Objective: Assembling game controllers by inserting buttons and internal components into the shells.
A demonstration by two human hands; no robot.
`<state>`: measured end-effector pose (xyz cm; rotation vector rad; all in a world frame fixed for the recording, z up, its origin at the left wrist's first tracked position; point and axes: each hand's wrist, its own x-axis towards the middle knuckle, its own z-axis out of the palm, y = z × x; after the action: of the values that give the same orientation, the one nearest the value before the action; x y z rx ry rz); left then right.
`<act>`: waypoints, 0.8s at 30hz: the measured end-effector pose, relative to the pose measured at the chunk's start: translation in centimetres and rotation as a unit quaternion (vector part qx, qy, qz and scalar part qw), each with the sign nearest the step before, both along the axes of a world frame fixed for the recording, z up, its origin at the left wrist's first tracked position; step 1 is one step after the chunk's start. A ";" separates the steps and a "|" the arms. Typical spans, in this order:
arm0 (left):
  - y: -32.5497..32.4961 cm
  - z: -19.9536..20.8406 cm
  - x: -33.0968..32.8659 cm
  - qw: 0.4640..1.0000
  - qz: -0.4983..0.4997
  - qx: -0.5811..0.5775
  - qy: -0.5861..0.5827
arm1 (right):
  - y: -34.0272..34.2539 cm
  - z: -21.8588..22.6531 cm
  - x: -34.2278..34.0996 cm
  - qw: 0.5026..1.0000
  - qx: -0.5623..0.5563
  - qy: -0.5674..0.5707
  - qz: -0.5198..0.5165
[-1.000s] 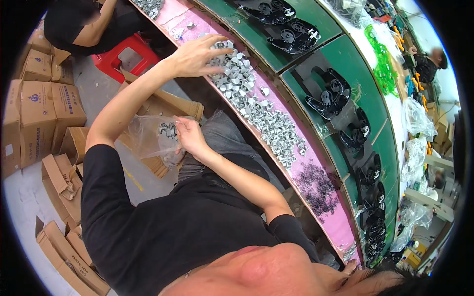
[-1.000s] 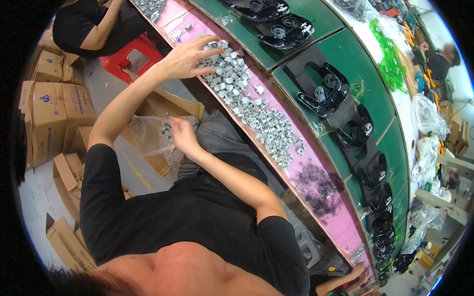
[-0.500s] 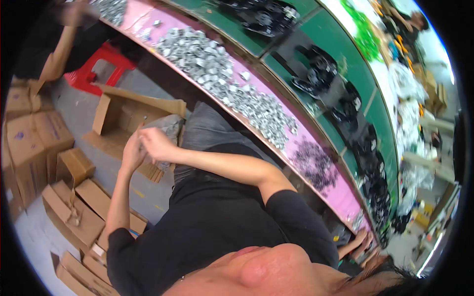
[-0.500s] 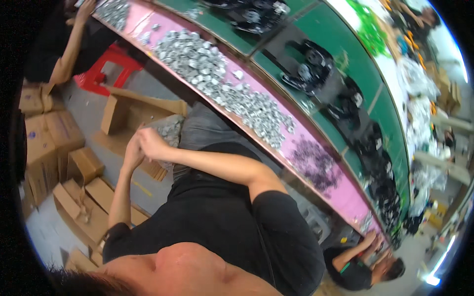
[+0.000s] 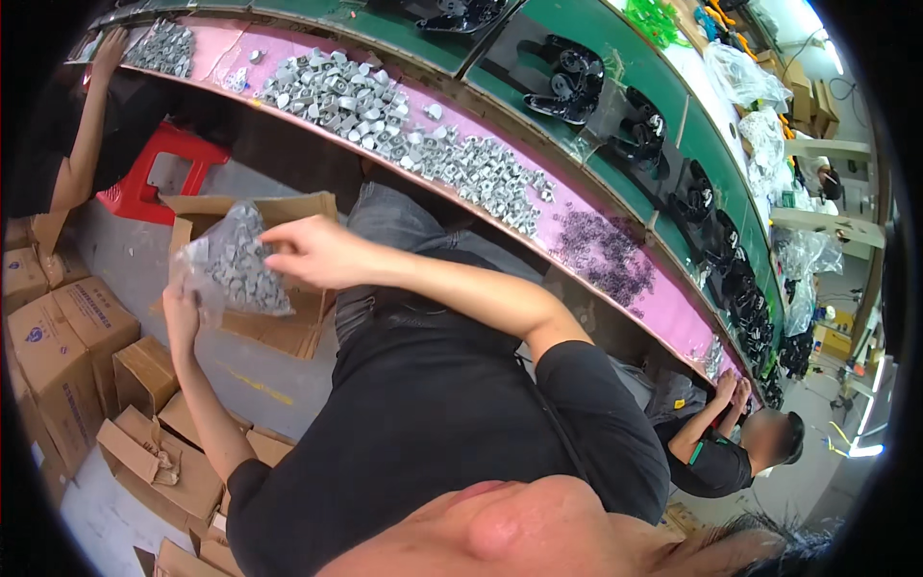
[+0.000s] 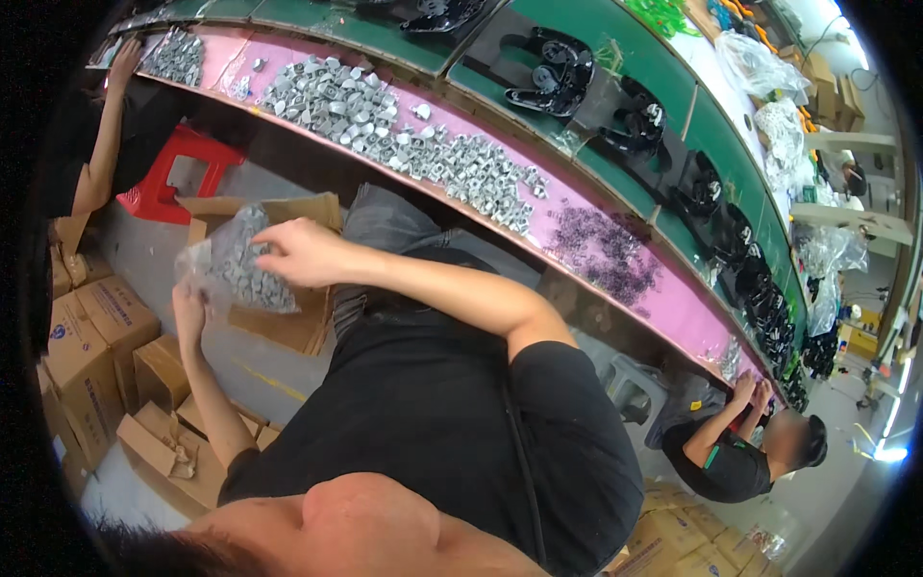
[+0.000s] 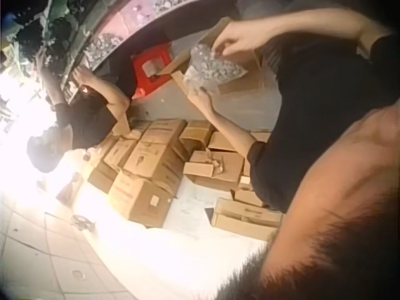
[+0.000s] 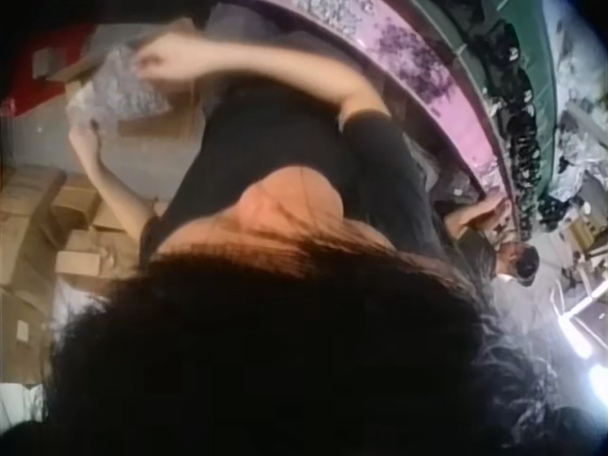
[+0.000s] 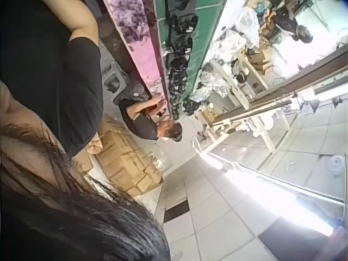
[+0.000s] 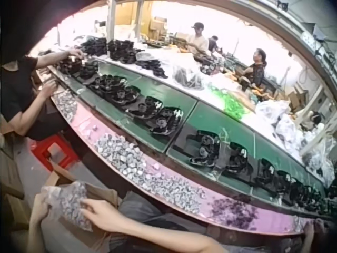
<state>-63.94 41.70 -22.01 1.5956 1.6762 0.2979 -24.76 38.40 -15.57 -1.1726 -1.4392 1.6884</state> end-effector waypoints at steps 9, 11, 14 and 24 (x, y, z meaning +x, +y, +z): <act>-0.1 -16.8 1.4 0.993 -0.086 -0.027 0.076 | -9.3 4.4 13.9 0.981 -0.114 -0.114 -0.110; -1.5 -23.5 -2.5 0.984 -0.090 -0.062 0.138 | -10.6 5.4 16.8 0.953 -0.085 -0.238 -0.169; -4.3 -31.8 -3.7 0.986 -0.103 -0.055 0.121 | -13.7 4.4 22.7 0.823 -0.008 -0.492 -0.283; -8.4 -39.8 -3.6 0.937 -0.166 -0.133 0.276 | -17.1 1.7 28.7 0.680 0.046 -0.698 -0.218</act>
<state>-67.56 33.30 -61.85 1.8112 1.7058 -0.5789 3.99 21.33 -13.83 -2.6968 -1.6450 0.1012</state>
